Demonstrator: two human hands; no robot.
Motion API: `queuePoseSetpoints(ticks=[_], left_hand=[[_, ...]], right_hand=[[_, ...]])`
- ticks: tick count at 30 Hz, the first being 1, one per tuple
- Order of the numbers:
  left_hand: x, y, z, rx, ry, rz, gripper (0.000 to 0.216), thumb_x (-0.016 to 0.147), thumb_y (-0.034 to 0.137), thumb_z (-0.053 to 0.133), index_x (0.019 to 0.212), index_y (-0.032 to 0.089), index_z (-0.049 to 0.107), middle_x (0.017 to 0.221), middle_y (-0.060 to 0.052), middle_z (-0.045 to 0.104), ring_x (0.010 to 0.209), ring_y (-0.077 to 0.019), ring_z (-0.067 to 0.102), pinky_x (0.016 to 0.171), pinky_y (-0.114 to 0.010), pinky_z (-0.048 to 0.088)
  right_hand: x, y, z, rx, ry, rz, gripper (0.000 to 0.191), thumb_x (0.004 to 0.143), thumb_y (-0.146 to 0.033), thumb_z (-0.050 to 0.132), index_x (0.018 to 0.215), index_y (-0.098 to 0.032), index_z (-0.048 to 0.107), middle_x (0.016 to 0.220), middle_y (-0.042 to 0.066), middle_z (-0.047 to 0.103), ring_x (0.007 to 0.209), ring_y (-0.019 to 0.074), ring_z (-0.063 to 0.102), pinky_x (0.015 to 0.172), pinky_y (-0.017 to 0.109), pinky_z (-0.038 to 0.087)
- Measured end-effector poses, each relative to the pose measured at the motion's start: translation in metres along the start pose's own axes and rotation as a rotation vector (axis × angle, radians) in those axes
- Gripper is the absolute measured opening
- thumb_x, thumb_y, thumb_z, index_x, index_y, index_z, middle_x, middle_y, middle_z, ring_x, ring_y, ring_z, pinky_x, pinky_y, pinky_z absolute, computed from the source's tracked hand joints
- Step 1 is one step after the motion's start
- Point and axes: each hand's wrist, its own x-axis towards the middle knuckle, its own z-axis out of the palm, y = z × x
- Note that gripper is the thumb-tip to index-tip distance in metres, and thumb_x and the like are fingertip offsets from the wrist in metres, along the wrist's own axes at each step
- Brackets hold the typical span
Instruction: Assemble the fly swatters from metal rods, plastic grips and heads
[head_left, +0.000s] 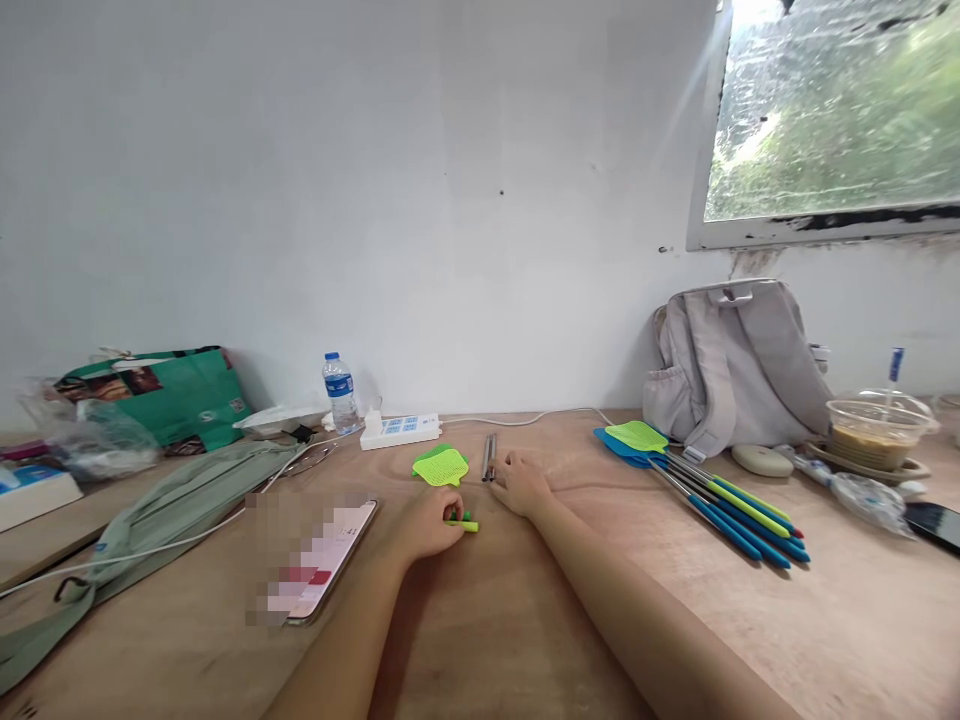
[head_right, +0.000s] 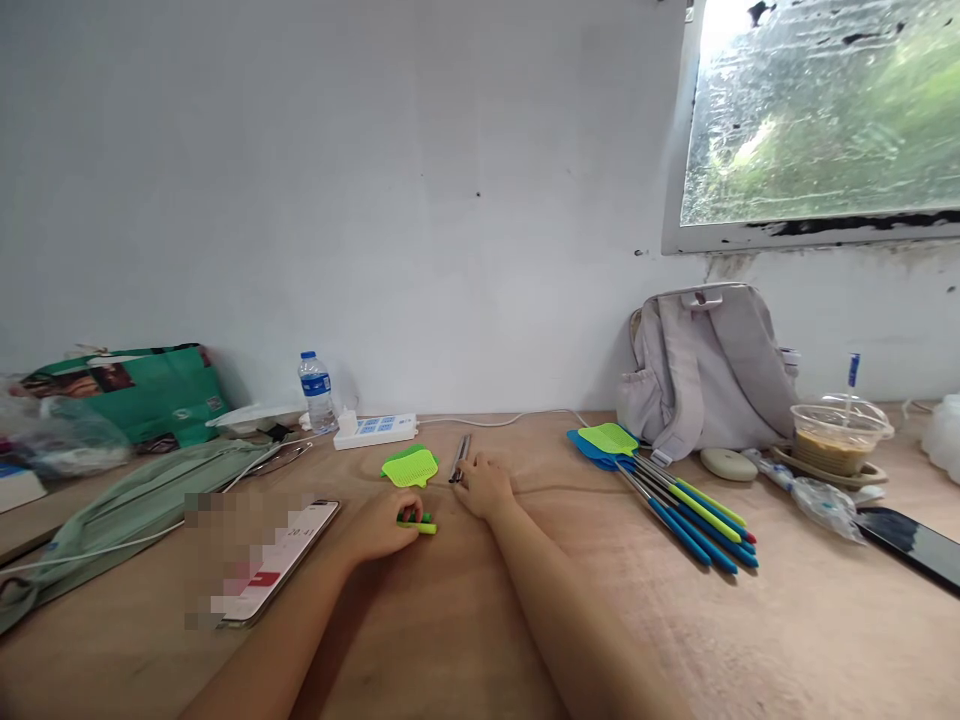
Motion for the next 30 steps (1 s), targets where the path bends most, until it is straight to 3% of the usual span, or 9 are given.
queuePoseSetpoints(ticks=[5, 10, 13, 20, 22, 25, 27, 30], left_hand=[[-0.001, 0.0, 0.0, -0.012, -0.004, 0.037, 0.007, 0.064, 0.02, 0.053, 0.069, 0.019, 0.058, 0.07, 0.0, 0.057, 0.062, -0.0134, 0.048, 0.052, -0.023, 0.028], [-0.003, 0.002, -0.002, -0.026, -0.028, 0.081, 0.012, 0.067, 0.026, 0.054, 0.073, 0.019, 0.063, 0.076, -0.003, 0.059, 0.068, -0.0145, 0.05, 0.057, -0.024, 0.032], [-0.003, 0.002, -0.003, -0.07, -0.066, 0.109, 0.015, 0.068, 0.029, 0.054, 0.074, 0.019, 0.063, 0.08, -0.003, 0.059, 0.072, -0.0152, 0.051, 0.061, -0.024, 0.035], [-0.002, 0.013, -0.002, -0.338, -0.123, 0.113, 0.023, 0.071, 0.039, 0.054, 0.078, 0.018, 0.06, 0.083, -0.003, 0.059, 0.076, -0.0159, 0.051, 0.069, -0.027, 0.039], [-0.002, 0.025, 0.002, -0.575, -0.119, 0.11, 0.028, 0.073, 0.044, 0.051, 0.079, 0.017, 0.056, 0.08, -0.003, 0.059, 0.076, -0.0154, 0.052, 0.071, -0.027, 0.039], [-0.001, 0.049, 0.018, -1.047, -0.182, 0.119, 0.031, 0.076, 0.048, 0.048, 0.079, 0.017, 0.046, 0.073, -0.001, 0.057, 0.069, -0.0138, 0.055, 0.068, -0.028, 0.042], [-0.002, 0.065, 0.033, -1.272, -0.262, 0.092, 0.032, 0.077, 0.05, 0.047, 0.079, 0.019, 0.042, 0.067, 0.003, 0.052, 0.057, -0.0113, 0.055, 0.058, -0.026, 0.043], [-0.005, 0.084, 0.05, -1.31, -0.355, 0.039, 0.034, 0.076, 0.052, 0.047, 0.083, 0.02, 0.04, 0.06, 0.008, 0.043, 0.037, -0.0052, 0.043, 0.039, -0.019, 0.03]], right_hand=[[0.001, 0.004, 0.001, 0.012, 0.03, 0.045, 0.033, 0.082, -0.033, 0.042, 0.107, -0.015, 0.052, 0.11, 0.015, 0.051, 0.099, 0.0275, 0.05, 0.08, 0.037, 0.036], [-0.006, 0.026, 0.0, 0.043, 0.046, 0.153, 0.026, 0.084, -0.022, 0.039, 0.101, -0.009, 0.053, 0.105, 0.02, 0.054, 0.092, 0.0269, 0.054, 0.073, 0.036, 0.038], [-0.023, 0.047, -0.004, 0.07, 0.053, 0.183, 0.025, 0.085, -0.022, 0.039, 0.103, -0.011, 0.052, 0.101, 0.017, 0.056, 0.089, 0.0241, 0.055, 0.071, 0.033, 0.039], [-0.08, 0.096, -0.026, 0.119, 0.124, 0.174, 0.021, 0.086, -0.024, 0.036, 0.085, -0.014, 0.054, 0.093, 0.011, 0.056, 0.086, 0.0202, 0.054, 0.075, 0.031, 0.038], [-0.092, 0.101, -0.033, 0.248, 0.274, 0.193, 0.023, 0.088, -0.028, 0.032, 0.082, -0.016, 0.051, 0.088, 0.01, 0.055, 0.084, 0.0202, 0.052, 0.074, 0.032, 0.038], [-0.107, 0.088, -0.041, 0.692, 0.539, 0.23, 0.025, 0.087, -0.04, 0.032, 0.078, -0.021, 0.045, 0.072, 0.003, 0.05, 0.069, 0.0179, 0.049, 0.065, 0.031, 0.04], [-0.115, 0.07, -0.041, 1.02, 0.591, 0.276, 0.027, 0.084, -0.048, 0.037, 0.074, -0.022, 0.041, 0.063, -0.001, 0.044, 0.058, 0.0153, 0.044, 0.056, 0.028, 0.039], [-0.124, 0.039, -0.039, 1.358, 0.56, 0.331, 0.03, 0.078, -0.051, 0.047, 0.071, -0.022, 0.042, 0.059, -0.003, 0.046, 0.054, 0.0137, 0.044, 0.054, 0.028, 0.038]])
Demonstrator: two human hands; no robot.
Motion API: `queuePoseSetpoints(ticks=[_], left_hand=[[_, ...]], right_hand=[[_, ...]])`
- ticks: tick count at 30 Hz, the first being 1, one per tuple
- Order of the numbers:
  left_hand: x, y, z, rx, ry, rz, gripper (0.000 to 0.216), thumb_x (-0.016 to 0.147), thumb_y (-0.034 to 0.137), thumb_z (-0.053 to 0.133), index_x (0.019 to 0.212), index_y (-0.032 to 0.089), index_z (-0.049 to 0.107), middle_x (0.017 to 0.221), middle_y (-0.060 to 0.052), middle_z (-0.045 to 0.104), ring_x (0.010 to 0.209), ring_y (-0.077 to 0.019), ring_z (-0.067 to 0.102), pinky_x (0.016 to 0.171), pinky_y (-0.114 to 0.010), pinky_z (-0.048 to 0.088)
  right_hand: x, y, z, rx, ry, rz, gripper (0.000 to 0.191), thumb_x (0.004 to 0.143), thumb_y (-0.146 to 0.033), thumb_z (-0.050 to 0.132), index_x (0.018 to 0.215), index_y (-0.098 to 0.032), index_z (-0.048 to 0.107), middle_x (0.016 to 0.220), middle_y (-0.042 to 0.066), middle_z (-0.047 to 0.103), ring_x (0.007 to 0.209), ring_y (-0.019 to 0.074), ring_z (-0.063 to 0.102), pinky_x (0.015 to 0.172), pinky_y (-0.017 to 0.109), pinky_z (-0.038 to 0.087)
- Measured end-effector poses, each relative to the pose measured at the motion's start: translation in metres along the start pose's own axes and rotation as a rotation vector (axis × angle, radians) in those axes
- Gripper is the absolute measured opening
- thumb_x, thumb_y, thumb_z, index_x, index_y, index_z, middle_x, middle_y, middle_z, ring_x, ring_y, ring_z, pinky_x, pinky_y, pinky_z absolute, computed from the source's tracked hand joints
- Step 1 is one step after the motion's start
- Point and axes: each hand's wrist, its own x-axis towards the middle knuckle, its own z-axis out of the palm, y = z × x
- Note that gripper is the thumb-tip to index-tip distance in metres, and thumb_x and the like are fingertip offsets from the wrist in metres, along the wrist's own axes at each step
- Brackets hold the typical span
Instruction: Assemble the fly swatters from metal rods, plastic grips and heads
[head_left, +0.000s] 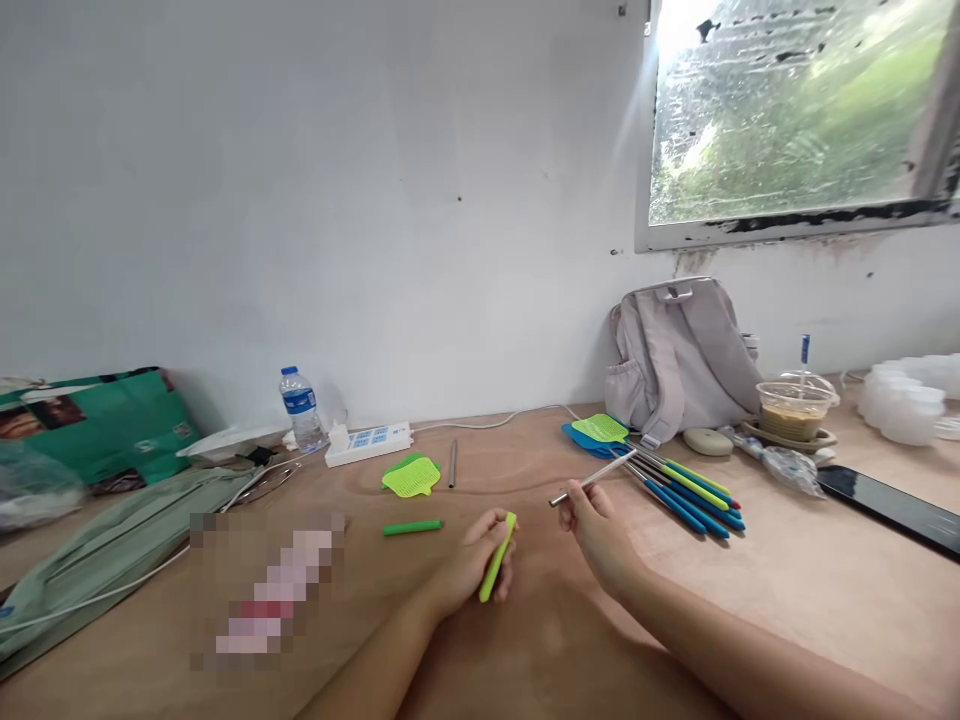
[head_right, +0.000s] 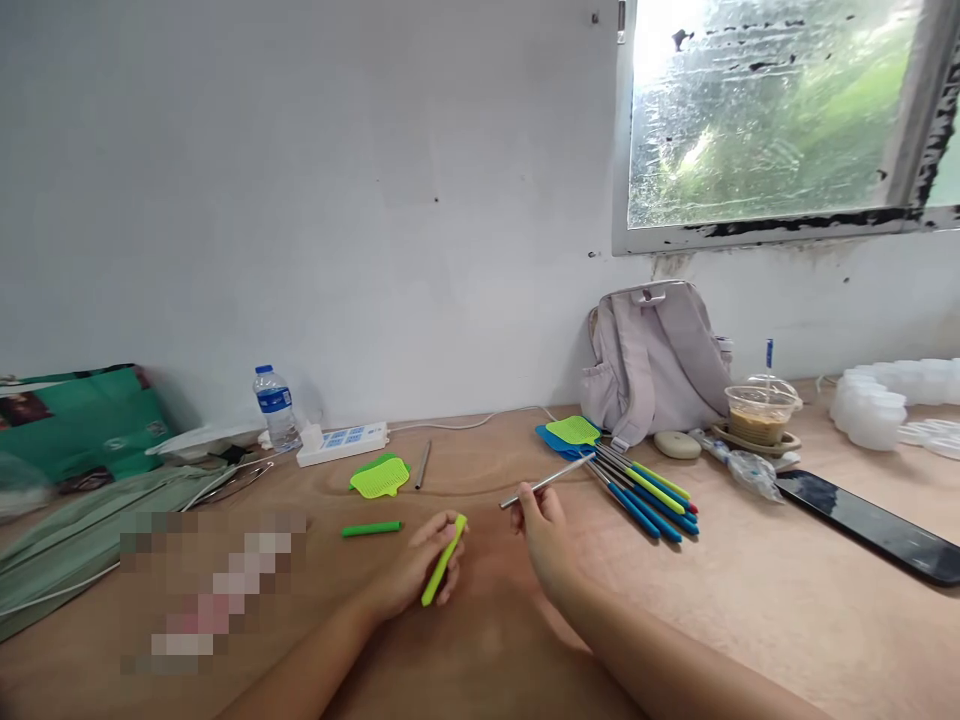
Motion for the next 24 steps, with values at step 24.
queuePoseSetpoints(ticks=[24], left_hand=[[0.003, 0.0, 0.002, 0.068, 0.092, -0.082, 0.042, 0.065, 0.05, 0.062, 0.084, 0.012, 0.062, 0.056, 0.005, 0.048, 0.031, 0.0007, 0.026, 0.036, -0.02, 0.015]], right_hand=[[-0.006, -0.003, 0.014, 0.302, -0.151, 0.215, 0.025, 0.055, -0.03, 0.073, 0.066, -0.017, 0.054, 0.059, -0.003, 0.059, 0.052, 0.0113, 0.054, 0.056, 0.027, 0.044]])
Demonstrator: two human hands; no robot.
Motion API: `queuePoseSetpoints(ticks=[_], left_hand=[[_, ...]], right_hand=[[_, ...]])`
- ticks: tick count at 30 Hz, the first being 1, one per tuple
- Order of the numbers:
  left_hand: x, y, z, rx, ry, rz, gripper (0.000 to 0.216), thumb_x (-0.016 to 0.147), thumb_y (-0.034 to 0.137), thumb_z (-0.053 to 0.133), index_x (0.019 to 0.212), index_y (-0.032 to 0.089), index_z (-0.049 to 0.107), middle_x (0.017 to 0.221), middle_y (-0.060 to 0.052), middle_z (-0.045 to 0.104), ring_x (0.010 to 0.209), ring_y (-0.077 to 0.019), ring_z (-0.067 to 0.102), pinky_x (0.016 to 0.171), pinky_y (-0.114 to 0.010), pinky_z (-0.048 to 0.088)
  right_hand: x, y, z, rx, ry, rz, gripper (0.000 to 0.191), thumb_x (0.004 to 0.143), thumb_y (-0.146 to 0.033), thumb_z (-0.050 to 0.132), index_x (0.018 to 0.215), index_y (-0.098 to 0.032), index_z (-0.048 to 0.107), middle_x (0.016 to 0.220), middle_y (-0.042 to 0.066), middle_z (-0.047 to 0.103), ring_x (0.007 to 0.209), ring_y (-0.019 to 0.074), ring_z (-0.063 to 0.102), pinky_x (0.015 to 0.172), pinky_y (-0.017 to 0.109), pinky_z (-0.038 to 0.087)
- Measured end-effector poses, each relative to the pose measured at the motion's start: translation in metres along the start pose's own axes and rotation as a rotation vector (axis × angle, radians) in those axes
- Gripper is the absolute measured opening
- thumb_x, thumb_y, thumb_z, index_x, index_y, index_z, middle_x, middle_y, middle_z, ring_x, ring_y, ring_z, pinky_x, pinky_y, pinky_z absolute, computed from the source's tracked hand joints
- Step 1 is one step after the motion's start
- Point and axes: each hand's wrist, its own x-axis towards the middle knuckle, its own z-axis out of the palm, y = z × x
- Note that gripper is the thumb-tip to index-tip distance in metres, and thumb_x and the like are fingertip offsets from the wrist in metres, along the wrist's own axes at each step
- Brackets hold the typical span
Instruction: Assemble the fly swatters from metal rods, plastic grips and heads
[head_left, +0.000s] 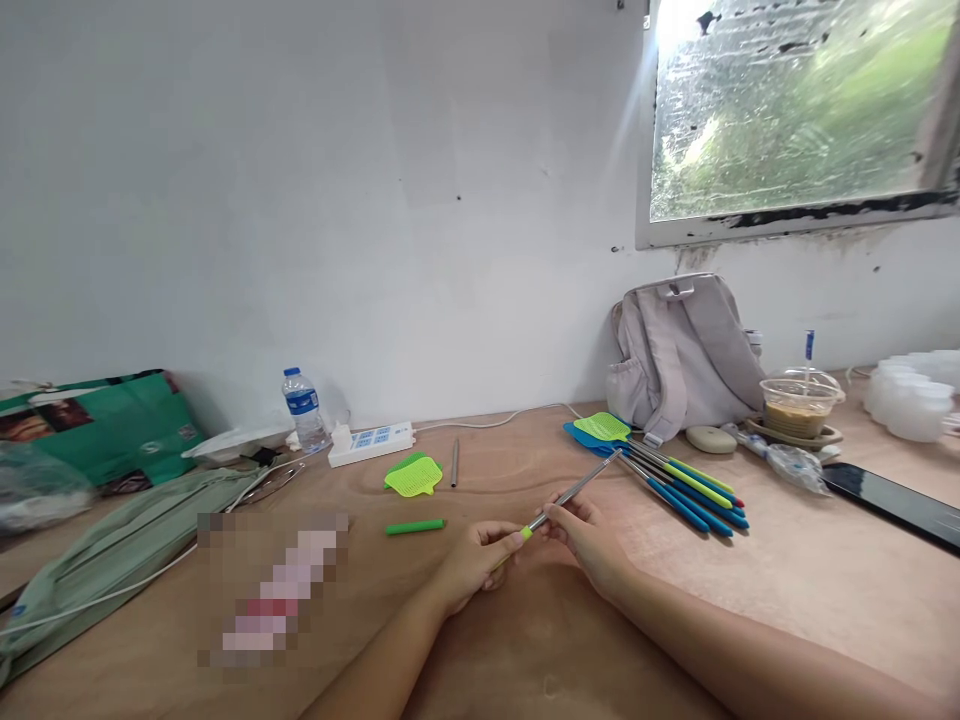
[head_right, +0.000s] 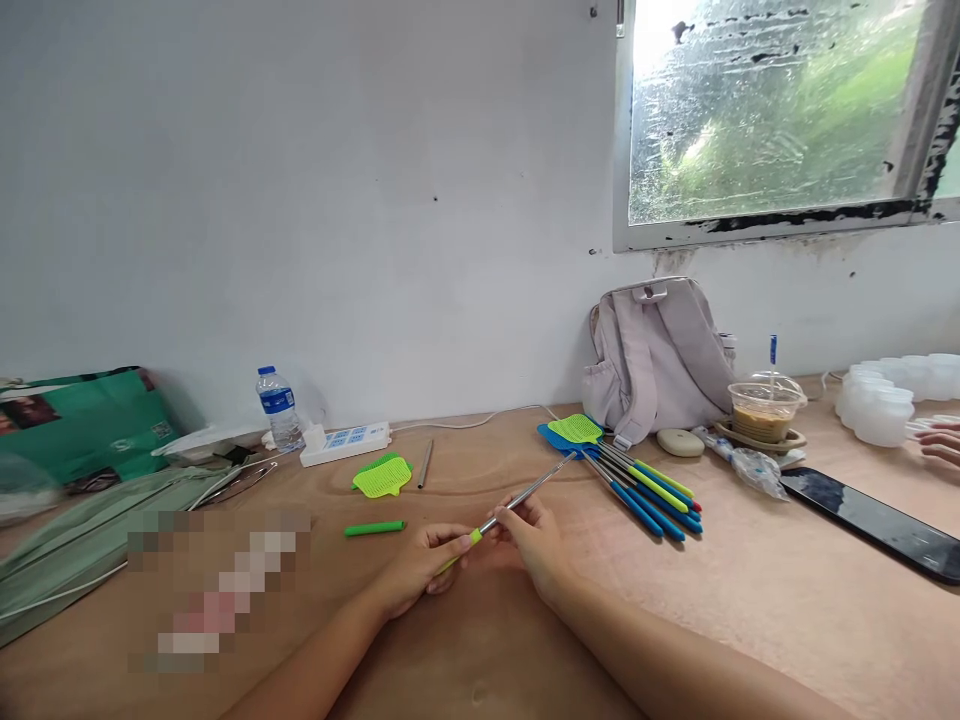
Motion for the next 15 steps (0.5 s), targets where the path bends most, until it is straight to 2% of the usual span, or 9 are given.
queuePoseSetpoints(ticks=[6, 8, 10, 13, 15], left_hand=[[0.0, -0.0016, -0.001, 0.008, -0.023, 0.015, 0.041, 0.067, 0.047, 0.063, 0.089, 0.012, 0.062, 0.053, 0.006, 0.046, 0.033, 0.0001, 0.024, 0.037, -0.019, 0.017], [-0.0006, -0.0018, -0.0007, 0.047, -0.007, 0.045, 0.04, 0.065, 0.046, 0.065, 0.088, 0.013, 0.063, 0.058, 0.005, 0.052, 0.037, -0.001, 0.03, 0.04, -0.018, 0.022], [-0.001, -0.002, -0.0005, 0.09, 0.007, 0.097, 0.037, 0.062, 0.043, 0.068, 0.086, 0.015, 0.064, 0.07, 0.001, 0.06, 0.049, -0.0047, 0.045, 0.049, -0.019, 0.033], [-0.0017, -0.0012, -0.0002, 0.126, 0.012, 0.158, 0.034, 0.063, 0.04, 0.069, 0.087, 0.016, 0.066, 0.075, -0.002, 0.064, 0.07, -0.0128, 0.056, 0.067, -0.024, 0.041], [-0.0037, 0.0008, 0.001, 0.173, 0.016, 0.2, 0.032, 0.065, 0.04, 0.067, 0.086, 0.016, 0.068, 0.071, -0.002, 0.063, 0.067, -0.0138, 0.056, 0.067, -0.026, 0.042]], right_hand=[[-0.0055, 0.0008, 0.0001, -0.001, -0.113, 0.021, 0.019, 0.06, -0.033, 0.068, 0.065, -0.017, 0.058, 0.061, 0.0, 0.06, 0.058, 0.0132, 0.054, 0.059, 0.027, 0.043], [-0.0068, -0.0013, -0.0027, 0.066, -0.219, 0.066, 0.029, 0.069, -0.043, 0.056, 0.059, -0.016, 0.057, 0.07, 0.004, 0.062, 0.058, 0.0134, 0.053, 0.059, 0.028, 0.043], [-0.0068, -0.0037, -0.0052, 0.099, -0.326, 0.114, 0.042, 0.075, -0.05, 0.041, 0.056, -0.016, 0.057, 0.077, 0.007, 0.062, 0.056, 0.0137, 0.053, 0.057, 0.028, 0.042], [-0.0059, -0.0043, -0.005, 0.04, -0.396, 0.152, 0.034, 0.072, -0.045, 0.039, 0.074, -0.017, 0.058, 0.08, 0.006, 0.062, 0.053, 0.0141, 0.054, 0.052, 0.028, 0.04], [-0.0067, -0.0018, -0.0023, -0.035, -0.435, 0.167, 0.03, 0.068, -0.041, 0.042, 0.086, -0.019, 0.054, 0.076, 0.003, 0.06, 0.052, 0.0142, 0.054, 0.049, 0.026, 0.038]])
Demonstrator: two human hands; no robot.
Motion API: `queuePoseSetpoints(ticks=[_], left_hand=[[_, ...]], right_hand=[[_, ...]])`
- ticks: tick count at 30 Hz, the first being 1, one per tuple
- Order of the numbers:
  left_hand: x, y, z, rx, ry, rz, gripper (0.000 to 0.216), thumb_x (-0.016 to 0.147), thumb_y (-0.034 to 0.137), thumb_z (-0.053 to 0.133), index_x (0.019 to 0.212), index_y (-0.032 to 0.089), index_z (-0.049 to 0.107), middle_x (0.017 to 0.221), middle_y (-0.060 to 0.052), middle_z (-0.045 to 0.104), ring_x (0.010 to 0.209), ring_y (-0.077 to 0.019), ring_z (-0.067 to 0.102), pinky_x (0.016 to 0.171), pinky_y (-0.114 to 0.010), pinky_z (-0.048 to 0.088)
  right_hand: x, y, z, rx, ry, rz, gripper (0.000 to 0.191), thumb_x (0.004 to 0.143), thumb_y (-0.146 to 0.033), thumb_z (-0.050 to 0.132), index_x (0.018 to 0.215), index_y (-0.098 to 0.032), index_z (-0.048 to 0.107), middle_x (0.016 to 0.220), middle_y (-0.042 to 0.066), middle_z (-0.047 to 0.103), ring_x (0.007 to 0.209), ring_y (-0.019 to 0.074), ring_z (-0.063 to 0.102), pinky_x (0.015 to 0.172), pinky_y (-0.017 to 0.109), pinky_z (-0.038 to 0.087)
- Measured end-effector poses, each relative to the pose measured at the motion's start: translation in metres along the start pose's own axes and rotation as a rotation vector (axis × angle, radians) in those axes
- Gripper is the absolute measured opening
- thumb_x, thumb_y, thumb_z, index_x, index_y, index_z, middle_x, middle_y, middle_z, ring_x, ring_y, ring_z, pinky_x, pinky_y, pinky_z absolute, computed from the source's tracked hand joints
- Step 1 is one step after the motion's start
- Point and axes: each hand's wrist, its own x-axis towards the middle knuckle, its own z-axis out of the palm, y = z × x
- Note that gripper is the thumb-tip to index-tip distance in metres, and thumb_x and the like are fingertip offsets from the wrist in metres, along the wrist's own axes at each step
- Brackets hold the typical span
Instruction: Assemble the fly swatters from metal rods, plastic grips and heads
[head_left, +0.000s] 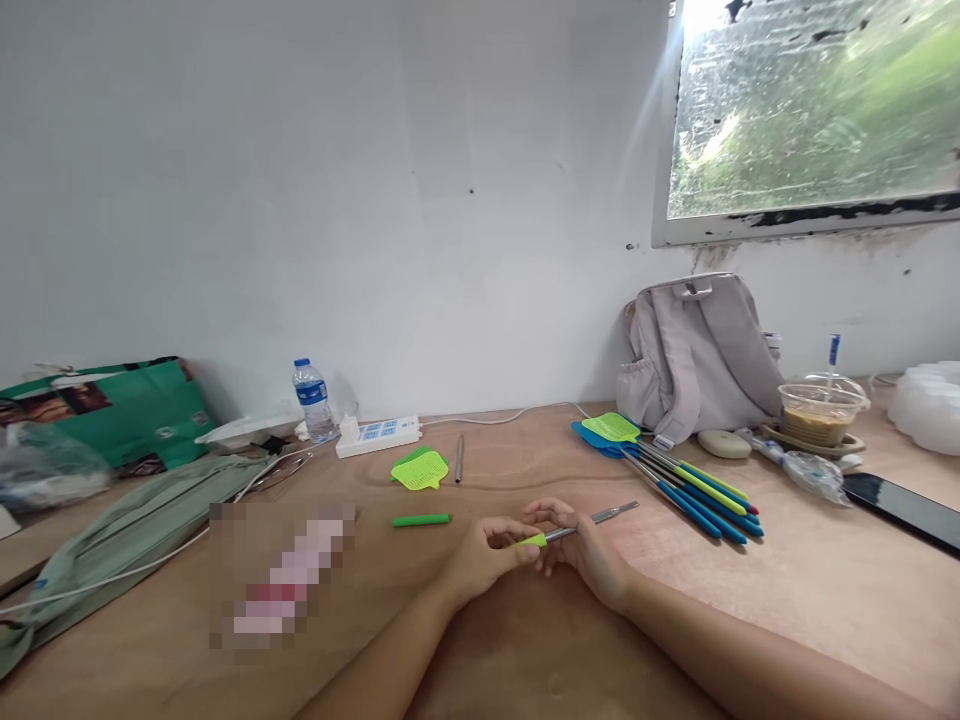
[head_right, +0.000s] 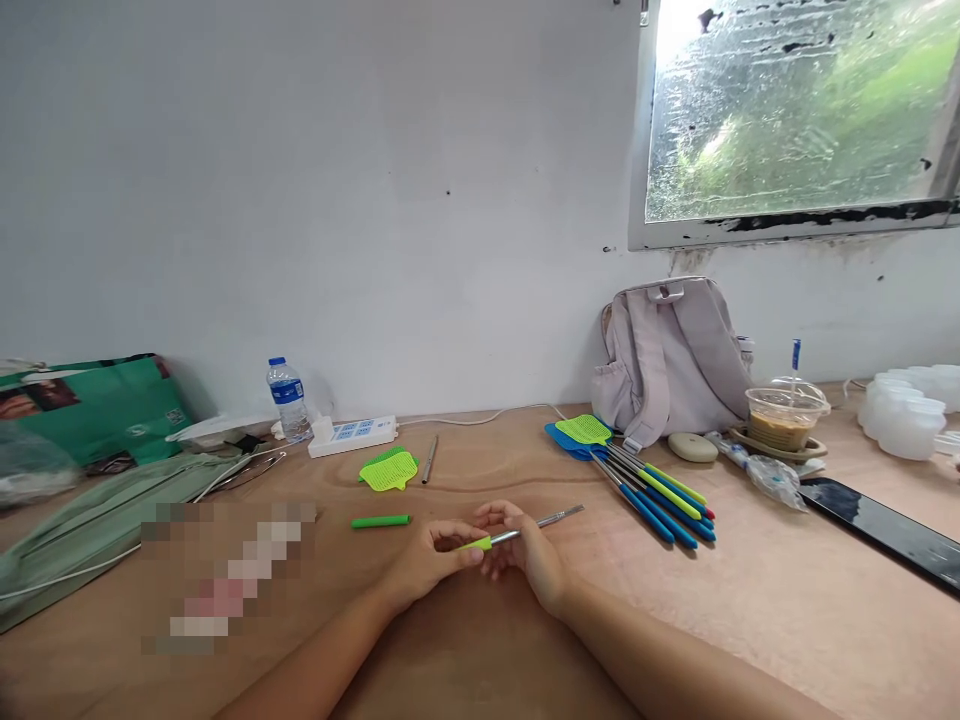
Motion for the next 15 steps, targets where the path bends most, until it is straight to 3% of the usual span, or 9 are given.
queuePoseSetpoints(ticks=[6, 11, 12, 13, 15], left_hand=[[-0.01, 0.01, 0.006, 0.16, 0.066, 0.241, 0.024, 0.063, 0.035, 0.068, 0.081, 0.019, 0.071, 0.075, -0.002, 0.056, 0.053, -0.0078, 0.049, 0.052, -0.023, 0.039], [-0.005, 0.01, -0.018, 0.19, -0.001, 0.373, 0.024, 0.073, 0.035, 0.054, 0.079, 0.018, 0.07, 0.074, -0.005, 0.061, 0.067, -0.0145, 0.055, 0.063, -0.026, 0.041], [-0.002, 0.01, -0.029, 0.205, 0.05, 0.38, 0.026, 0.075, 0.035, 0.051, 0.079, 0.018, 0.069, 0.076, -0.005, 0.063, 0.072, -0.0162, 0.056, 0.067, -0.028, 0.042], [0.001, 0.008, -0.042, 0.224, 0.179, 0.374, 0.026, 0.075, 0.034, 0.049, 0.08, 0.018, 0.068, 0.078, -0.005, 0.064, 0.076, -0.0176, 0.056, 0.07, -0.029, 0.042], [0.004, 0.003, -0.072, 0.288, 0.565, 0.278, 0.025, 0.074, 0.031, 0.046, 0.081, 0.018, 0.066, 0.082, -0.005, 0.064, 0.084, -0.0197, 0.057, 0.075, -0.03, 0.041]], right_hand=[[-0.009, 0.009, 0.011, -0.115, -0.076, -0.075, 0.02, 0.072, -0.036, 0.041, 0.086, -0.021, 0.043, 0.076, 0.0, 0.055, 0.059, 0.0137, 0.055, 0.053, 0.026, 0.041], [-0.011, 0.012, 0.011, -0.119, 0.008, -0.168, 0.015, 0.075, -0.03, 0.041, 0.085, -0.02, 0.047, 0.071, -0.001, 0.053, 0.055, 0.0131, 0.054, 0.055, 0.028, 0.043], [-0.01, 0.012, 0.01, -0.098, 0.051, -0.21, 0.015, 0.074, -0.029, 0.04, 0.081, -0.019, 0.048, 0.069, -0.001, 0.052, 0.053, 0.0132, 0.054, 0.054, 0.029, 0.043], [-0.008, 0.011, 0.009, -0.077, 0.091, -0.251, 0.014, 0.073, -0.029, 0.04, 0.077, -0.019, 0.049, 0.067, -0.002, 0.051, 0.051, 0.0134, 0.054, 0.053, 0.029, 0.043], [-0.005, 0.009, 0.006, -0.049, 0.145, -0.297, 0.015, 0.07, -0.029, 0.04, 0.071, -0.018, 0.05, 0.066, -0.002, 0.05, 0.049, 0.0139, 0.054, 0.051, 0.03, 0.043]])
